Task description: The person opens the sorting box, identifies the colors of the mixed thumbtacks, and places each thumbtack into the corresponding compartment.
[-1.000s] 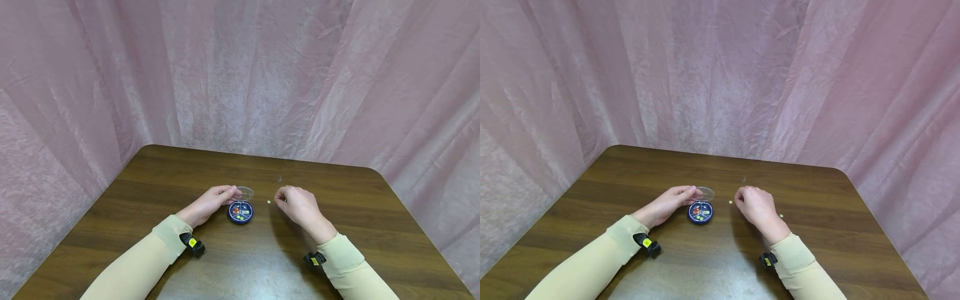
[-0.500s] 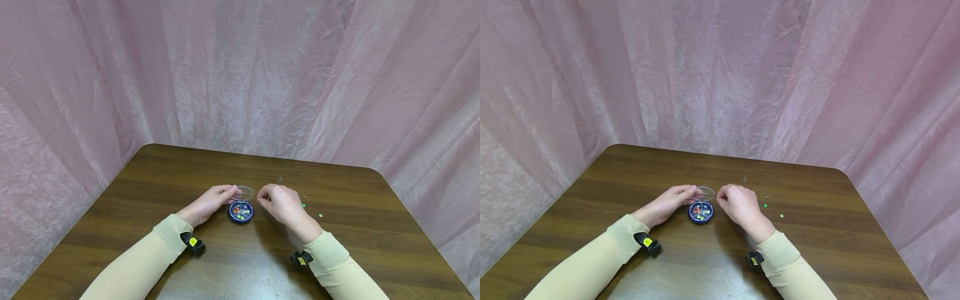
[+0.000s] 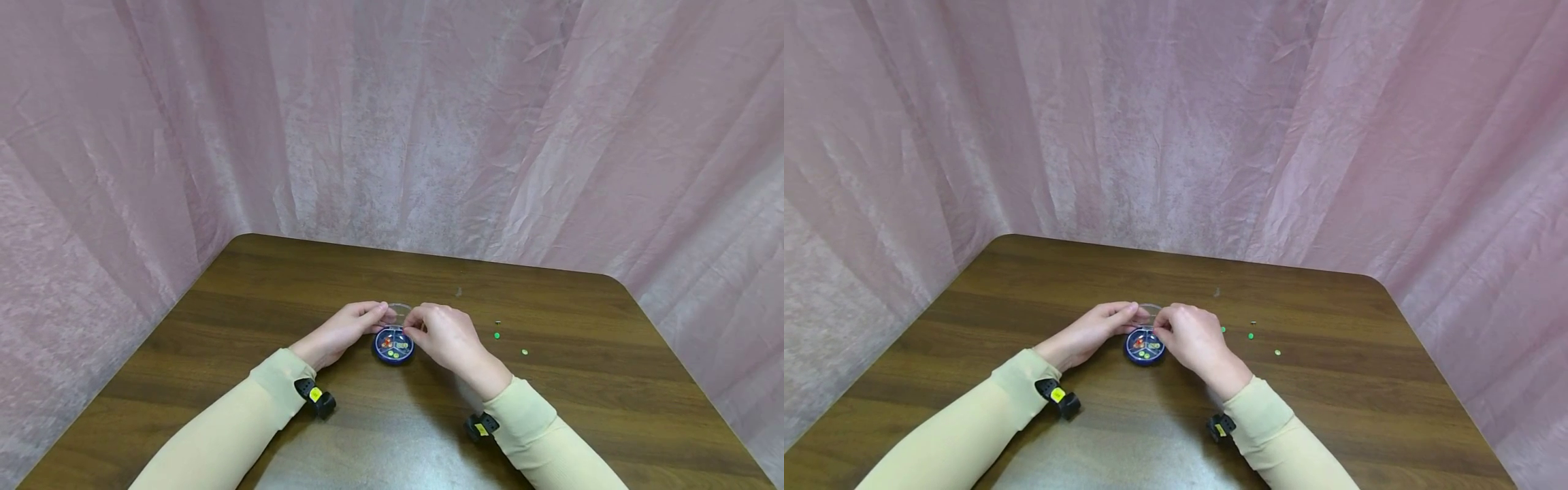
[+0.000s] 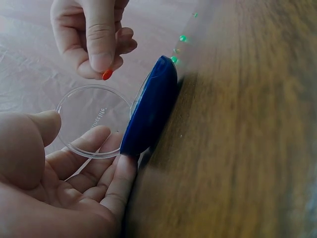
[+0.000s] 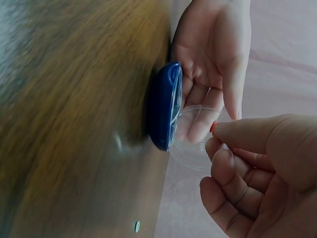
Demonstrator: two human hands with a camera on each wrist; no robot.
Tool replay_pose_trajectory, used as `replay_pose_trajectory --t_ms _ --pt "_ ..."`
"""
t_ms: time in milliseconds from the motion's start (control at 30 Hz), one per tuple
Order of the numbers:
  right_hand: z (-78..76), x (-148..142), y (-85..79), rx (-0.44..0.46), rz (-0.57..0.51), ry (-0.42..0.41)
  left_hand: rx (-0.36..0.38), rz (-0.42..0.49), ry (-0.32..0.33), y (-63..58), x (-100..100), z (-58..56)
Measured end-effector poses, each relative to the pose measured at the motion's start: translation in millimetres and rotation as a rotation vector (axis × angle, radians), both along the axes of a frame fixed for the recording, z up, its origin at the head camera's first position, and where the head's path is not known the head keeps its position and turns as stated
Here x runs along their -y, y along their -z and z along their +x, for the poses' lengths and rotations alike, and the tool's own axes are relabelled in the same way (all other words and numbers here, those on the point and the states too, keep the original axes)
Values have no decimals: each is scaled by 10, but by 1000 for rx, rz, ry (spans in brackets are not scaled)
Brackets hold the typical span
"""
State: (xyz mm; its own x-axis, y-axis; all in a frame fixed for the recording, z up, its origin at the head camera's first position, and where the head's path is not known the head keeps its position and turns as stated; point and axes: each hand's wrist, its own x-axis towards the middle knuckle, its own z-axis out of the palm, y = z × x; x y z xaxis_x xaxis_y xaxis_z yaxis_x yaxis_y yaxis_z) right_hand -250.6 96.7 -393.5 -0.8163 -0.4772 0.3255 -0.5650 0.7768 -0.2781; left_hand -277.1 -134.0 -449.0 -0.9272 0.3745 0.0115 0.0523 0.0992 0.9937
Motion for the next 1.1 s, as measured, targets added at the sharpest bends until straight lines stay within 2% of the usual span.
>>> replay_pose_trajectory --t_ms 467,933,1100 --pt "0 132 40 19 10 -31 9 2 -6 7 7 -9" --pt "-30 210 51 22 16 -13 -9 1 13 9 0 -9" --pt "-8 247 88 12 43 -38 -10 5 15 17 0 -11"
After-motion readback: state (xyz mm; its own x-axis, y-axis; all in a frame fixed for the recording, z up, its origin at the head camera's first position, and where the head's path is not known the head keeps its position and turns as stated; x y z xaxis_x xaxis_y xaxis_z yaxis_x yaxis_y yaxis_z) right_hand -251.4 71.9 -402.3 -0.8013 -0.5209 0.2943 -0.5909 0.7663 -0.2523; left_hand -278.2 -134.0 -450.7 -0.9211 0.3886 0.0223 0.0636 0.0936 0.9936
